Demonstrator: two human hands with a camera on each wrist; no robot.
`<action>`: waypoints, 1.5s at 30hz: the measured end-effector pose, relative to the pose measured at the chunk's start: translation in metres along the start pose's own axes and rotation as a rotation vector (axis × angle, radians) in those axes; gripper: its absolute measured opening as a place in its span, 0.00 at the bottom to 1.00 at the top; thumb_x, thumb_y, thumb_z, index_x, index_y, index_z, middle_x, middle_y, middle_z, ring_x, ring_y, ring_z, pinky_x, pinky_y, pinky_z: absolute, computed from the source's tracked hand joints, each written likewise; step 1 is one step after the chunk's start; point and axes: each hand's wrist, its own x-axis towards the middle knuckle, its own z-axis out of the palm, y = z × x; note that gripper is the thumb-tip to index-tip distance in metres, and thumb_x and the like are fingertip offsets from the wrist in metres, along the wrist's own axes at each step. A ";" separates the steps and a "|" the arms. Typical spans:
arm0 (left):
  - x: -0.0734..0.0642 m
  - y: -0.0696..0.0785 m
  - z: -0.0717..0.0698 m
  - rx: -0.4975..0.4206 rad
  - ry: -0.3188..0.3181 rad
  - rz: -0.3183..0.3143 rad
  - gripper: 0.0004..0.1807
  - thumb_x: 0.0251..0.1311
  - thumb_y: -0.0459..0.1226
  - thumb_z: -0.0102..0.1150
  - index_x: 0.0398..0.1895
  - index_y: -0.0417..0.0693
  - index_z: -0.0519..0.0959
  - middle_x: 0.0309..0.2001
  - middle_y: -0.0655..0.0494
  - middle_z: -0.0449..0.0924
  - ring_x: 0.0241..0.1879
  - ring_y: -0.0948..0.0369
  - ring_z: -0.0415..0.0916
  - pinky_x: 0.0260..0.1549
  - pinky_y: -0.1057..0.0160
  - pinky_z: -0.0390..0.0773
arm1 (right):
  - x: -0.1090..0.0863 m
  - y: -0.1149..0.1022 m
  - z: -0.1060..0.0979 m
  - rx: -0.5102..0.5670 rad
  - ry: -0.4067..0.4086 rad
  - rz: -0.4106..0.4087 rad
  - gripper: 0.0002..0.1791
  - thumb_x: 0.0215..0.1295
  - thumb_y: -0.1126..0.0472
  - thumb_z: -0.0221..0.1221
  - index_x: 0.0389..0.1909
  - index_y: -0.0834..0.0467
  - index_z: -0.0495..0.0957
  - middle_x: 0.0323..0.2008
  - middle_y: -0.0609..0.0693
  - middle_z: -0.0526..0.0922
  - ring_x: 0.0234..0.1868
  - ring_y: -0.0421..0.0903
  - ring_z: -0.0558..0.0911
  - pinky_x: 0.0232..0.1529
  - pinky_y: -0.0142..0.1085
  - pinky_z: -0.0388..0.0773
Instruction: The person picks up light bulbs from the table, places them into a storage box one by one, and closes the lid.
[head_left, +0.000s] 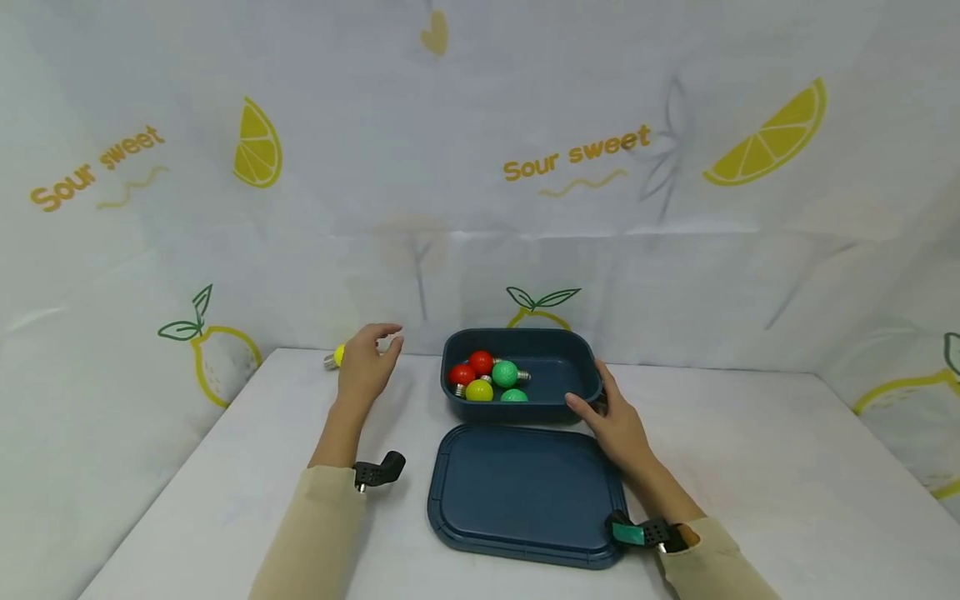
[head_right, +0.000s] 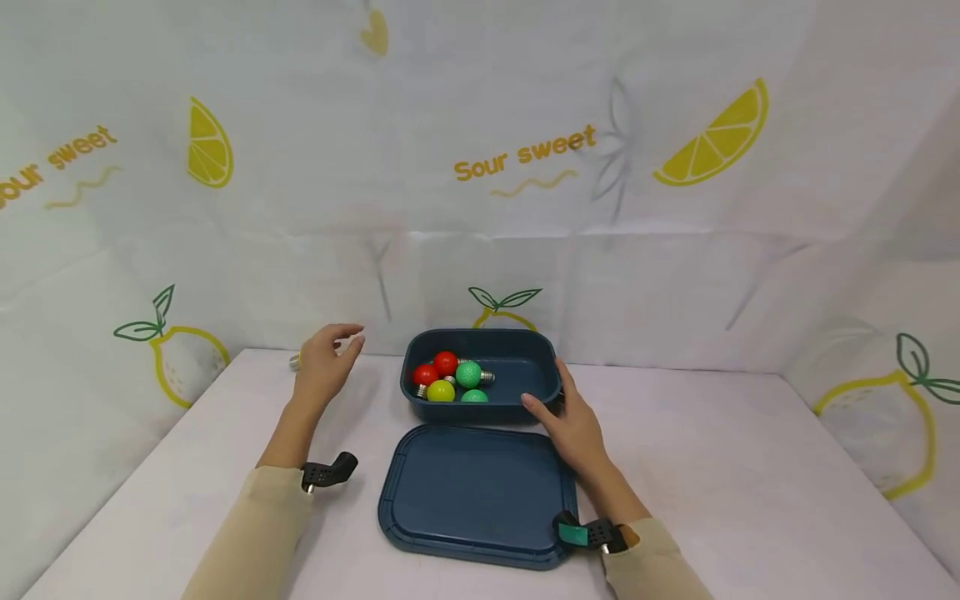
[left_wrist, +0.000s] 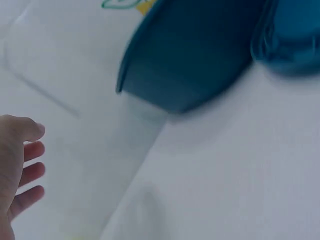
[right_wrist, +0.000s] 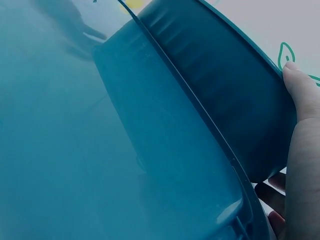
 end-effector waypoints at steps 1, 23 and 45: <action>0.000 -0.005 0.000 0.033 -0.002 -0.003 0.15 0.69 0.39 0.60 0.55 0.44 0.83 0.57 0.45 0.83 0.61 0.46 0.78 0.61 0.47 0.78 | 0.000 0.000 -0.001 0.001 0.000 0.002 0.48 0.72 0.38 0.55 0.83 0.47 0.40 0.73 0.67 0.66 0.69 0.66 0.73 0.63 0.62 0.73; -0.017 -0.087 -0.017 0.073 -0.076 -0.209 0.34 0.67 0.39 0.61 0.75 0.45 0.65 0.76 0.41 0.62 0.76 0.40 0.58 0.75 0.40 0.58 | 0.002 0.000 0.003 0.019 0.007 0.004 0.48 0.71 0.38 0.56 0.83 0.45 0.41 0.73 0.66 0.66 0.70 0.66 0.71 0.66 0.63 0.71; -0.019 -0.086 -0.011 0.073 -0.089 -0.228 0.23 0.66 0.39 0.61 0.62 0.39 0.76 0.67 0.35 0.67 0.67 0.38 0.67 0.69 0.39 0.69 | -0.002 -0.006 -0.002 0.018 0.002 0.009 0.47 0.72 0.39 0.55 0.83 0.46 0.41 0.74 0.66 0.65 0.70 0.65 0.72 0.65 0.61 0.73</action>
